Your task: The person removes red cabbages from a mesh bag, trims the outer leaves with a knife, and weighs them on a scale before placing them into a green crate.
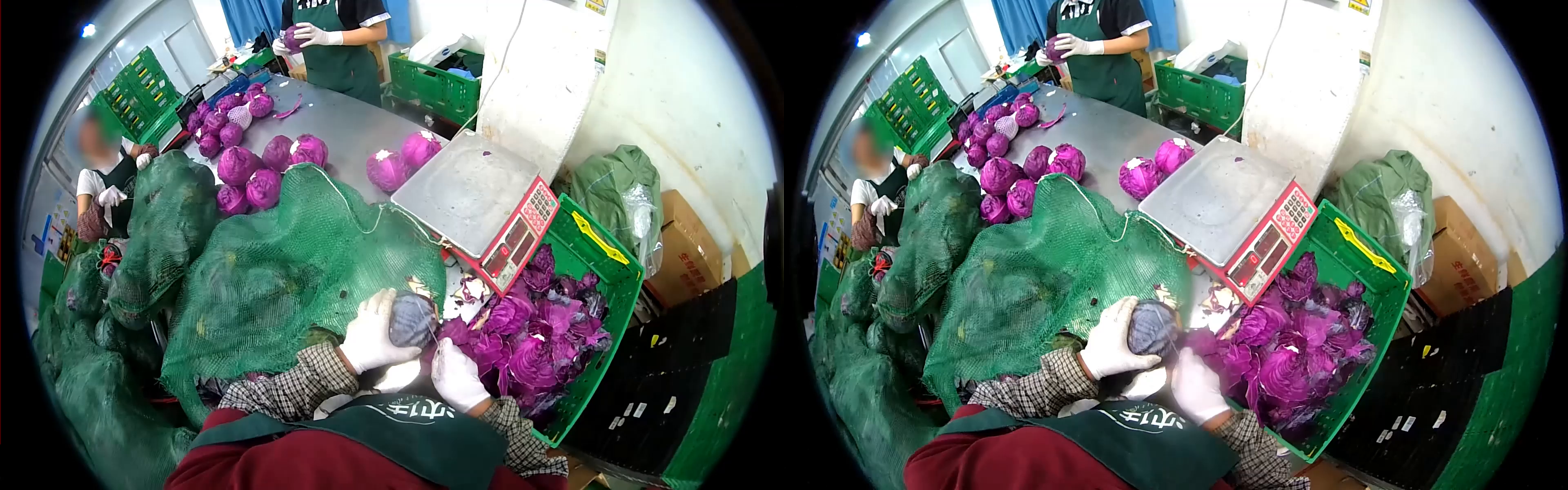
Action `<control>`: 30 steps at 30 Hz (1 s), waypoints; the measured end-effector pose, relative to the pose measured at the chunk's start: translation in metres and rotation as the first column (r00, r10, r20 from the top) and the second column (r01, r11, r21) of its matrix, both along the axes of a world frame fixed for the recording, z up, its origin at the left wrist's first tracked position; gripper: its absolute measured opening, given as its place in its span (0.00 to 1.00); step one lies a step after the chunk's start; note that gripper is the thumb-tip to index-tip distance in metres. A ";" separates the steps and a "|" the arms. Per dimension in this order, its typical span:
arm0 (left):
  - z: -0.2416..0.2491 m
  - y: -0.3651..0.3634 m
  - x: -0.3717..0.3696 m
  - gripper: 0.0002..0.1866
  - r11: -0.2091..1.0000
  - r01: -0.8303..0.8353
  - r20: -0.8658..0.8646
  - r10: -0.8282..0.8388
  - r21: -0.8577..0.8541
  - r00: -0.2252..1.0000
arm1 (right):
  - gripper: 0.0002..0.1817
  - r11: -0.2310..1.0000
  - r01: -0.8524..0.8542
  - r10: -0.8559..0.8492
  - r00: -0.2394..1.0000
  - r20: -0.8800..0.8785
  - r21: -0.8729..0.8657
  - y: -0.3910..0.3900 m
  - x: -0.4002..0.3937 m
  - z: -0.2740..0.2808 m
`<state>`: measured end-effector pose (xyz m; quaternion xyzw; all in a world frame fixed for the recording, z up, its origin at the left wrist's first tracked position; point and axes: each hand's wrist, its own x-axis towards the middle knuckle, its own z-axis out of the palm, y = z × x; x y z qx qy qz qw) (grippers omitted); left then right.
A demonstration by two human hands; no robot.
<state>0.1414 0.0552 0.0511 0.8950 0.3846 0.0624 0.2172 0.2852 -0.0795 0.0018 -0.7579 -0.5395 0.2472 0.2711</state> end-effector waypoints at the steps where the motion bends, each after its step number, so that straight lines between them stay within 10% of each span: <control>1: 0.001 -0.002 0.003 0.61 1.000 0.009 -0.020 -0.009 0.012 1.000 | 0.06 0.999 0.007 -0.009 0.998 0.063 0.033 0.008 0.002 -0.010; 17: -0.004 -0.023 0.020 0.60 0.981 -0.170 -0.043 0.174 0.092 0.984 | 0.15 0.923 -0.302 0.360 0.898 0.255 -0.239 0.065 0.040 0.002; 19: -0.004 -0.022 0.013 0.59 0.983 -0.098 -0.042 0.105 0.157 0.994 | 0.14 0.670 -0.654 0.729 0.487 0.481 -0.353 0.062 0.048 -0.005; 21: -0.002 -0.027 0.009 0.59 0.986 -0.099 -0.026 0.103 0.134 0.994 | 0.13 0.883 -0.456 0.470 0.857 0.210 -0.112 0.025 0.031 0.067; 23: 0.000 -0.035 0.011 0.59 0.981 -0.128 -0.051 0.137 0.148 0.989 | 0.14 0.847 -0.497 0.531 0.780 0.332 -0.186 0.034 0.039 0.001; 26: -0.010 -0.042 0.004 0.59 0.965 -0.057 -0.008 0.061 0.254 0.998 | 0.16 0.970 -0.147 0.181 0.969 0.168 -0.194 0.044 0.028 -0.028; 30: -0.038 -0.042 -0.035 0.59 0.974 -0.077 0.333 0.002 0.213 0.943 | 0.27 0.998 -0.018 0.013 0.998 -0.064 -0.063 0.028 0.015 -0.039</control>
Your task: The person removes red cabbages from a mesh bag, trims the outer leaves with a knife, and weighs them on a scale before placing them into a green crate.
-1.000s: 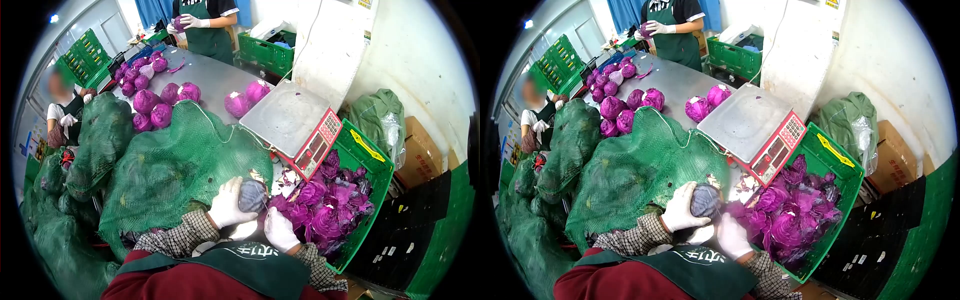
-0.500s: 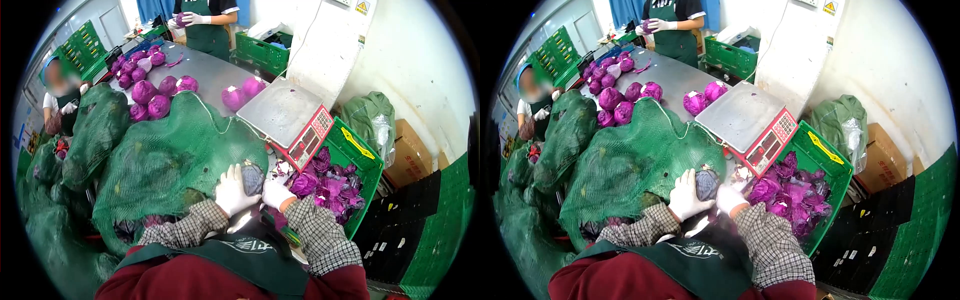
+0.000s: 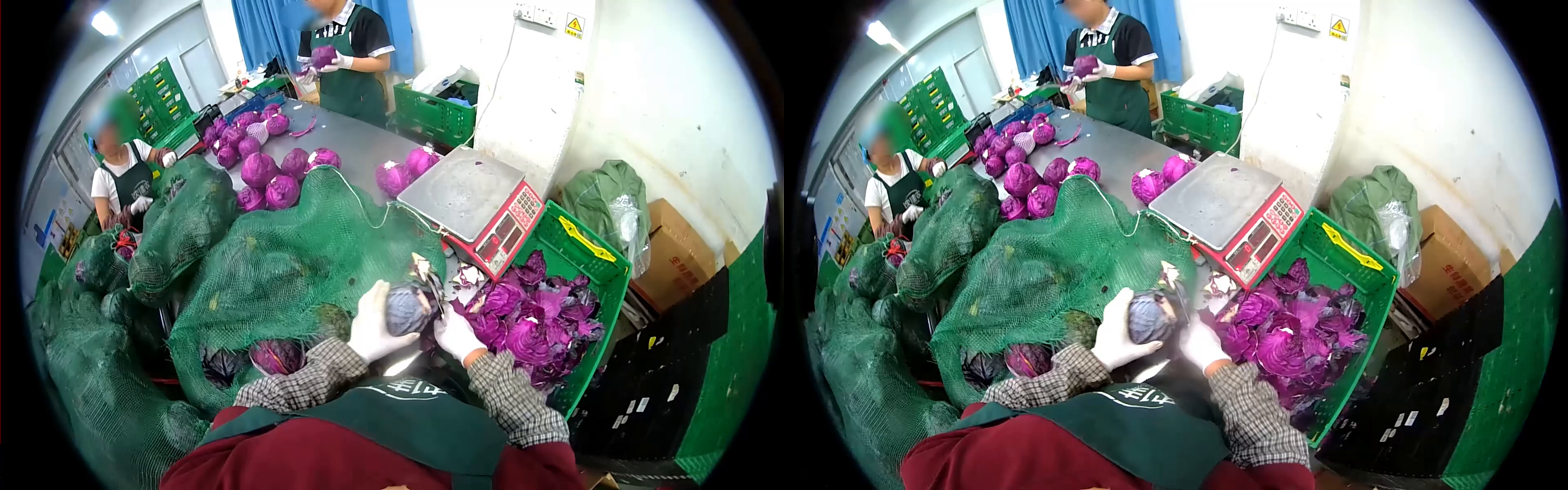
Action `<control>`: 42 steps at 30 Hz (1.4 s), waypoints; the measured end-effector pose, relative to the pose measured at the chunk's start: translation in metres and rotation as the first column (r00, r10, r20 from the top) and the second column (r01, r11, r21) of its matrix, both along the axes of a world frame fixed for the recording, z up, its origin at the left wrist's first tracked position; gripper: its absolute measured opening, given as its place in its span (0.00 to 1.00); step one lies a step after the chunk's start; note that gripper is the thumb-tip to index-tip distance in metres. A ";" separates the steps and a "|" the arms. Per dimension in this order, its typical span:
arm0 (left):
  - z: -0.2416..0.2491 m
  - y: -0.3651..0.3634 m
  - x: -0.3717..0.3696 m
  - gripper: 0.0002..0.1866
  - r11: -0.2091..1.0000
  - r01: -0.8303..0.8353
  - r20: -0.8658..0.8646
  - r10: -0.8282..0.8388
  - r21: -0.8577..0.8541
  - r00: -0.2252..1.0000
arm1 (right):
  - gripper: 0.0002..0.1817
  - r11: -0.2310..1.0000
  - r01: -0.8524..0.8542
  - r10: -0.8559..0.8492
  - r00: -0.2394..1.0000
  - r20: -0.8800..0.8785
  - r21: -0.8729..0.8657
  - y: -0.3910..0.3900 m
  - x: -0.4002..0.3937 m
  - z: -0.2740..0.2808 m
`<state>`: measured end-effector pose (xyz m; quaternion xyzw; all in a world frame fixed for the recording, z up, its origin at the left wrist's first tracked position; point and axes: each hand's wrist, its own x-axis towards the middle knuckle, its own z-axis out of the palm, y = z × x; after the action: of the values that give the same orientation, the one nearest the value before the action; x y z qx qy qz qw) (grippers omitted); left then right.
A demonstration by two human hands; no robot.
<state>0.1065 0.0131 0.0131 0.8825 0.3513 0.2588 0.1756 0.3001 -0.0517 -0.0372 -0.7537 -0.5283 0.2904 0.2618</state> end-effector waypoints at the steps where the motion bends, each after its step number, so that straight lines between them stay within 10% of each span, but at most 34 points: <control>1: -0.010 0.004 -0.013 0.59 0.998 0.003 0.089 0.003 -0.068 0.996 | 0.26 0.998 0.046 -0.050 0.992 -0.119 -0.041 -0.008 -0.004 0.008; 4: -0.013 0.011 -0.026 0.57 0.975 0.068 0.161 -0.034 -0.209 0.986 | 0.28 0.980 -0.030 0.039 0.998 -0.040 0.197 0.003 -0.014 -0.067; 9: 0.005 0.021 -0.031 0.39 0.940 -0.022 0.281 0.124 -0.339 0.952 | 0.31 0.925 0.077 0.008 0.975 -0.220 0.373 -0.025 -0.026 -0.022; 11: 0.041 0.032 -0.011 0.34 0.793 0.319 0.722 0.206 -0.519 0.661 | 0.35 0.877 0.151 0.011 0.943 -0.333 0.456 -0.032 -0.024 -0.026; 15: 0.130 0.029 0.045 0.50 0.748 0.611 0.734 -0.258 -0.260 0.628 | 0.36 0.764 0.380 -0.074 0.854 -0.514 0.521 -0.051 -0.013 0.006; 17: 0.134 0.035 0.049 0.60 0.931 0.365 0.225 -0.349 -0.031 0.910 | 0.33 0.729 0.451 -0.203 0.861 -0.466 0.515 -0.063 0.015 0.031; 21: 0.075 0.047 0.003 0.64 0.980 0.141 -0.035 -0.148 -0.141 0.988 | 0.29 0.763 0.474 -0.521 0.854 -0.016 0.441 -0.103 0.118 0.058; 23: 0.044 0.051 -0.024 0.66 0.982 0.015 -0.464 -0.104 -0.191 0.880 | 0.27 0.864 0.469 -0.504 0.799 0.327 0.186 -0.137 0.159 0.033; 24: 0.028 0.048 -0.034 0.67 0.966 0.061 -0.422 -0.166 -0.250 0.892 | 0.27 0.865 0.500 -0.488 0.827 0.279 0.033 -0.146 0.169 0.026; 28: 0.027 0.030 -0.022 0.66 0.962 0.069 -0.335 -0.159 -0.264 0.929 | 0.27 0.851 0.268 -0.393 0.896 0.209 0.453 -0.125 0.127 0.038; 30: 0.027 0.034 -0.007 0.63 0.970 0.067 -0.288 -0.135 -0.236 0.948 | 0.28 0.793 0.425 -0.279 0.890 -0.360 0.436 -0.096 0.097 0.040; 33: 0.027 0.048 0.004 0.62 0.945 -0.022 -0.238 -0.059 -0.326 0.969 | 0.20 0.855 0.427 -0.258 0.842 -0.474 0.293 -0.059 0.040 0.041; 37: 0.032 0.054 0.004 0.66 0.834 -0.079 -0.071 0.048 -0.546 0.996 | 0.19 0.840 0.514 -0.046 0.390 -0.920 0.176 -0.024 -0.015 -0.040; 40: 0.024 0.053 0.007 0.65 0.835 -0.128 -0.063 0.111 -0.536 0.992 | 0.23 0.852 0.382 -0.140 0.826 -0.546 0.359 -0.036 -0.006 -0.083; 42: 0.027 0.052 0.008 0.62 0.865 -0.116 -0.092 0.081 -0.488 0.992 | 0.24 0.784 0.595 -0.401 0.702 -0.588 0.176 -0.057 0.036 -0.079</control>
<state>0.1149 0.0649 0.0404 0.7980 0.4559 0.1390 0.3688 0.3365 -0.1089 -0.1157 -0.7021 -0.2520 0.2995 0.5949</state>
